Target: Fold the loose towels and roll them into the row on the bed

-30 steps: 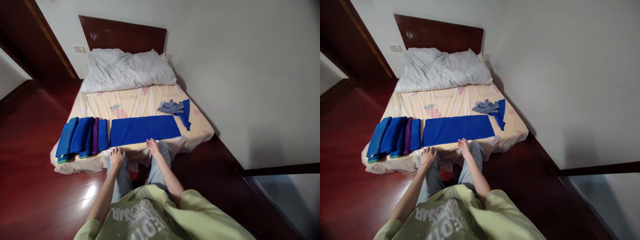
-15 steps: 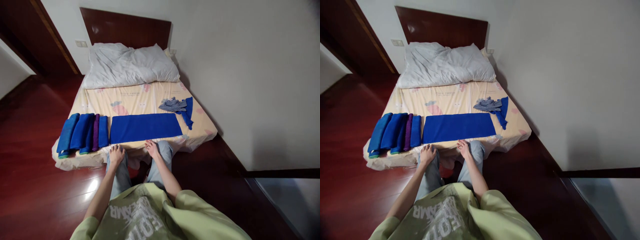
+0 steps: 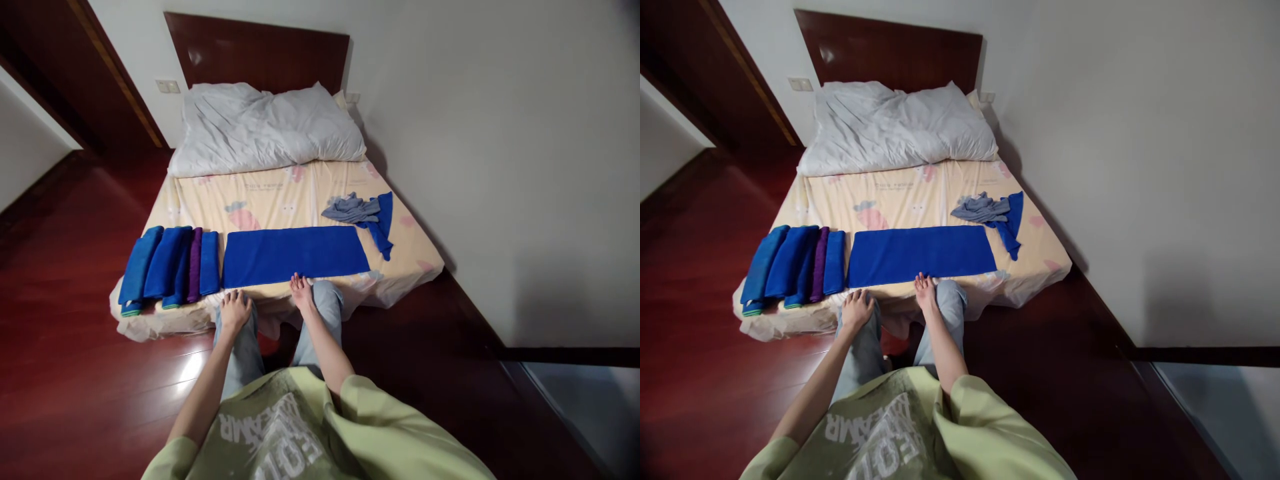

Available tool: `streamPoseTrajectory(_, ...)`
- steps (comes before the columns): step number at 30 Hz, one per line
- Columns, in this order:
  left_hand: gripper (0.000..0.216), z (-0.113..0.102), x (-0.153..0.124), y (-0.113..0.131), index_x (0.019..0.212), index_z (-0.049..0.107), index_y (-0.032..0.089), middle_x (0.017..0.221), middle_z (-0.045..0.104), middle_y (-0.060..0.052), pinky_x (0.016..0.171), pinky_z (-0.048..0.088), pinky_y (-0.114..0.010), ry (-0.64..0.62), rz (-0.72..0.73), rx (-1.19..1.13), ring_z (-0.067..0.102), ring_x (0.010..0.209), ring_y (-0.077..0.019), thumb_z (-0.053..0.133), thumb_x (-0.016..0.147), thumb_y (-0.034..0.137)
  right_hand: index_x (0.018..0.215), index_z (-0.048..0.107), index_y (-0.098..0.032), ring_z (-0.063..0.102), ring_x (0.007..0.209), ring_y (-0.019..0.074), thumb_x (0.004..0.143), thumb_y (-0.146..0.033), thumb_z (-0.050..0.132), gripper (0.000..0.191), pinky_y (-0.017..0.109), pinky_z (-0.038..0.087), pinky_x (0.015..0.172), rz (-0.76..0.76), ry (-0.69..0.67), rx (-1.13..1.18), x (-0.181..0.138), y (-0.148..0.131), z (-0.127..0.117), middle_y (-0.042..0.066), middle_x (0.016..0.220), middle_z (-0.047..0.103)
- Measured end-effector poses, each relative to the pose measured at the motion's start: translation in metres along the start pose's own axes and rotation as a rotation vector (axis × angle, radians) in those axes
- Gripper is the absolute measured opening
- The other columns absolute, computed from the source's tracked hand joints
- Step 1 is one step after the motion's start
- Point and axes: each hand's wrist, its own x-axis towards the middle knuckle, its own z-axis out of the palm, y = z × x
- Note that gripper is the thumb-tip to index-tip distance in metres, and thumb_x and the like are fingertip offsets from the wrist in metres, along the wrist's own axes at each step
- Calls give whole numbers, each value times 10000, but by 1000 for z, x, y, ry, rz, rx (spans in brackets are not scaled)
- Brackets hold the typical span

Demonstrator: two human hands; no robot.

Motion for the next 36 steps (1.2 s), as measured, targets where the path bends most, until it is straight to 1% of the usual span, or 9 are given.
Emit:
streamPoseTrajectory(4, 487, 0, 0, 1, 1368, 579, 175, 1410, 570, -164, 1080, 363, -491, -4, -15, -13, 455, 1309, -355, 384, 986, 408, 937, 670, -232, 647, 1223, 137, 1040, -333, 422, 286, 321, 585, 978, -5, -3, -3, 4, 0, 3, 59, 1279, 703)
streamPoseTrajectory(8, 487, 0, 1, 1, 1372, 572, 173, 1393, 573, -173, 1071, 369, -487, -8, -10, -20, 460, 1306, -357, 405, 980, 409, 961, 671, -207, 611, 1279, 120, 1053, -344, 411, 308, 288, 578, 992, 5, -2, 65, 9, -1, 7, 69, 1373, 657)
streamPoseTrajectory(13, 501, 0, 1, 0, 1379, 577, 170, 1379, 589, -172, 1044, 390, -489, -5, -13, 9, 485, 1270, -361, 388, 987, 416, 965, 678, -203, 591, 1311, 111, 1052, -304, 414, 296, 298, 578, 1011, -2, 45, 98, 16, -3, 10, 81, 1302, 699)
streamPoseTrajectory(18, 504, 0, 2, 0, 1394, 566, 178, 1422, 563, -164, 1062, 383, -481, -8, -14, 9, 468, 1304, -354, 399, 984, 420, 913, 654, -209, 596, 1304, 94, 1035, -260, 430, 260, 265, 564, 1020, -21, 114, 98, 22, -2, 12, 74, 1316, 691)
streamPoseTrajectory(22, 499, 0, 2, 2, 1393, 563, 177, 1413, 567, -160, 1067, 385, -478, -12, -14, 6, 470, 1306, -351, 389, 990, 415, 917, 651, -219, 598, 1301, 99, 1011, -223, 433, 237, 280, 564, 1024, -51, 144, 48, 24, 1, 13, 65, 1275, 713)
streamPoseTrajectory(27, 464, -3, 6, 0, 1334, 609, 165, 1393, 580, -173, 1038, 412, -505, -43, 21, 31, 491, 1288, -367, 374, 996, 377, 948, 654, -245, 644, 1224, 92, 1006, -272, 456, 208, 249, 582, 970, -61, 165, 63, 27, 5, 14, 33, 1277, 717)
streamPoseTrajectory(31, 405, -10, 33, 2, 1096, 721, 181, 1161, 696, -146, 970, 461, -456, -155, 114, 31, 607, 1137, -323, 349, 1002, 313, 1011, 635, -284, 686, 1124, 92, 988, -323, 469, 173, 243, 604, 890, -32, 216, 58, 33, 8, 13, 0, 1319, 699)
streamPoseTrajectory(33, 399, -17, 59, 12, 1049, 737, 204, 1082, 716, -126, 919, 484, -404, -188, 144, 9, 652, 1045, -285, 354, 1003, 306, 1015, 625, -290, 702, 1068, 104, 969, -347, 480, 163, 250, 609, 871, -14, 251, 39, 36, 9, 12, 1, 1305, 708)
streamPoseTrajectory(36, 372, -30, 113, 39, 1081, 737, 225, 1089, 720, -107, 891, 494, -341, -175, 227, -73, 666, 1037, -250, 383, 1002, 308, 989, 628, -275, 714, 1012, 133, 932, -385, 505, 175, 265, 615, 843, -1, 286, -9, 40, 10, 11, 27, 1267, 728)
